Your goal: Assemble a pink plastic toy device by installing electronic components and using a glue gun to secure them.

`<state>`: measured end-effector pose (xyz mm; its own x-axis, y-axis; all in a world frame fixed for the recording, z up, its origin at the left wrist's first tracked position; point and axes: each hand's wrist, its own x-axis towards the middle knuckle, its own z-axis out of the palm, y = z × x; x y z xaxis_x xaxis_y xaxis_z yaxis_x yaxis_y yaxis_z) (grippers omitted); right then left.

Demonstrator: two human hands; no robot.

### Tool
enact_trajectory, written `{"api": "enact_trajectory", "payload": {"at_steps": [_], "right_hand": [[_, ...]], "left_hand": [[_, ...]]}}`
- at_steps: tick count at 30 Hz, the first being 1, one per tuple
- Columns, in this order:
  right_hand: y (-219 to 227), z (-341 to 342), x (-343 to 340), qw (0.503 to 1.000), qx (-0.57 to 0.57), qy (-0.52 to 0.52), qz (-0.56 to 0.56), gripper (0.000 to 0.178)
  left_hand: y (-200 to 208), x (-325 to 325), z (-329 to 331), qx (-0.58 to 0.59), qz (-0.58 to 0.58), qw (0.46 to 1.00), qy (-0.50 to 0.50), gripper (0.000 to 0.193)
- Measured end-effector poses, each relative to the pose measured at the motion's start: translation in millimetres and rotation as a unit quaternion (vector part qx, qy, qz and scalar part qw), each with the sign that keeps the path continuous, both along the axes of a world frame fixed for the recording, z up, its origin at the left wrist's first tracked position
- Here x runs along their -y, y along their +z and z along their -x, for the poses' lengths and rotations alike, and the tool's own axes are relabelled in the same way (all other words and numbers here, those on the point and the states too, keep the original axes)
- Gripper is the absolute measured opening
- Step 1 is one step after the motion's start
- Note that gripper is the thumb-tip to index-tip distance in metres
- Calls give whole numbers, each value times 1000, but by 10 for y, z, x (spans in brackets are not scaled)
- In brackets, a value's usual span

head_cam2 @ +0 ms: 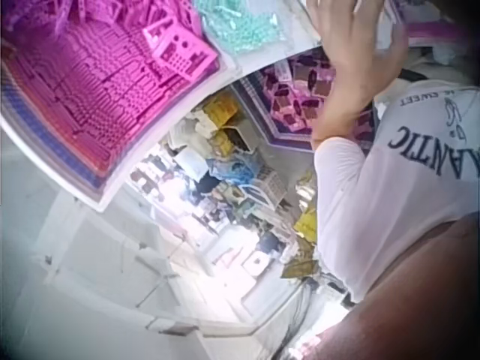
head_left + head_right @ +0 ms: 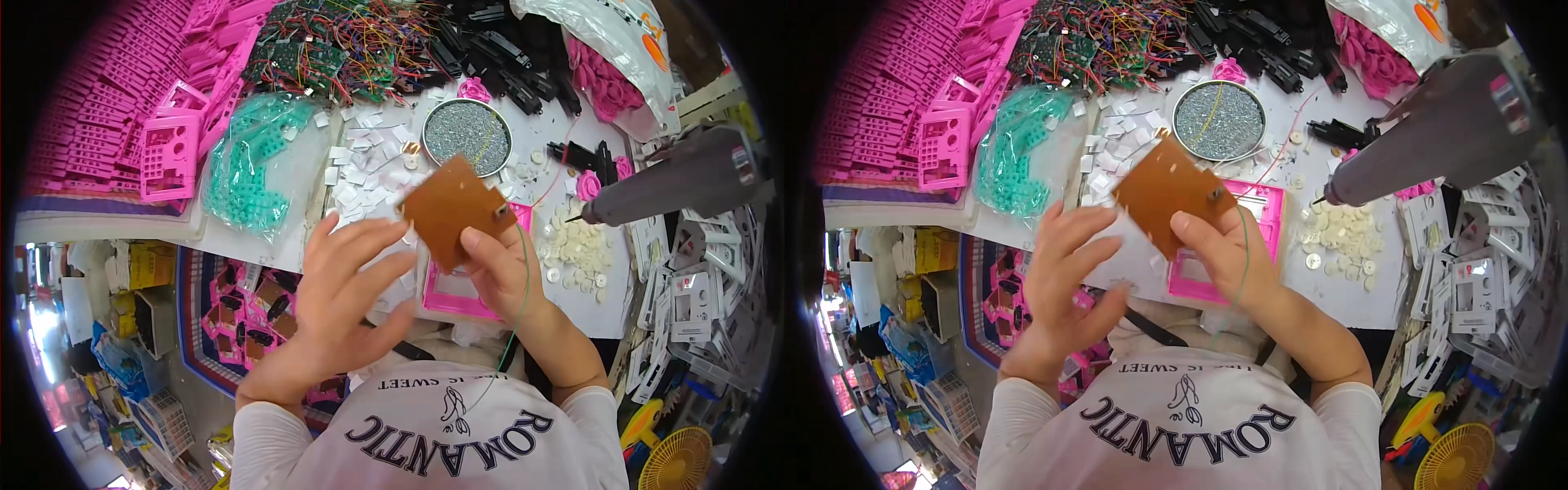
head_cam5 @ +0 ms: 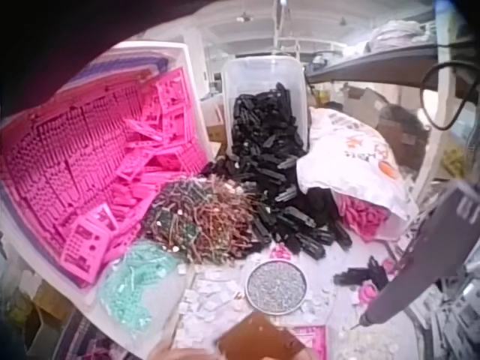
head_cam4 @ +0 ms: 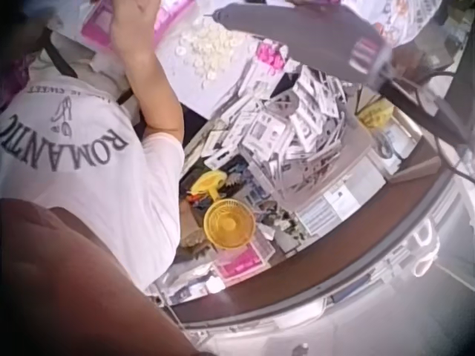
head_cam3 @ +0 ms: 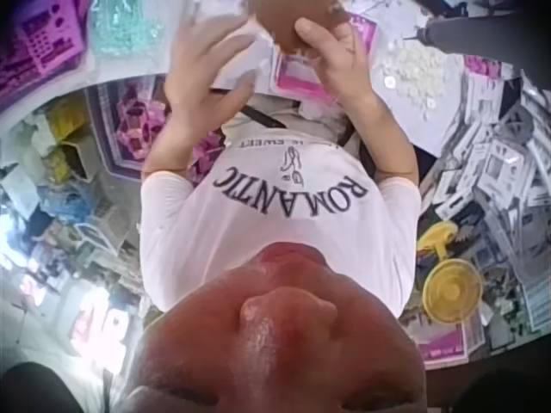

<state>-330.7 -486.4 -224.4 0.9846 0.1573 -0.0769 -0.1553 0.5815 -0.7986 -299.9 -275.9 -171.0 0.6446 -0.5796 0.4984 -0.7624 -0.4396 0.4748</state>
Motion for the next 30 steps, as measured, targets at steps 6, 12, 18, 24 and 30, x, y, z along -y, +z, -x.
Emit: {"api": "enact_trajectory", "payload": {"at_steps": [6, 12, 18, 24, 30], "right_hand": [[43, 65, -164, 997, 31, 24, 61, 37], [-55, 131, -68, 935, 139, -73, 318, 34], [-13, 177, 111, 950, 140, -106, 257, 36], [15, 61, 111, 990, 74, 45, 107, 40], [41, 118, 153, 979, 53, -61, 189, 28]], "left_hand": [[-592, 66, 220, -385, 396, 832, 51, 37], [-688, 205, 156, -423, 507, 751, 10, 29], [-737, 116, 86, -456, 464, 759, -32, 49], [-483, 227, 29, -639, 440, 613, -148, 50], [-530, 279, 48, -611, 395, 676, -117, 45]]}}
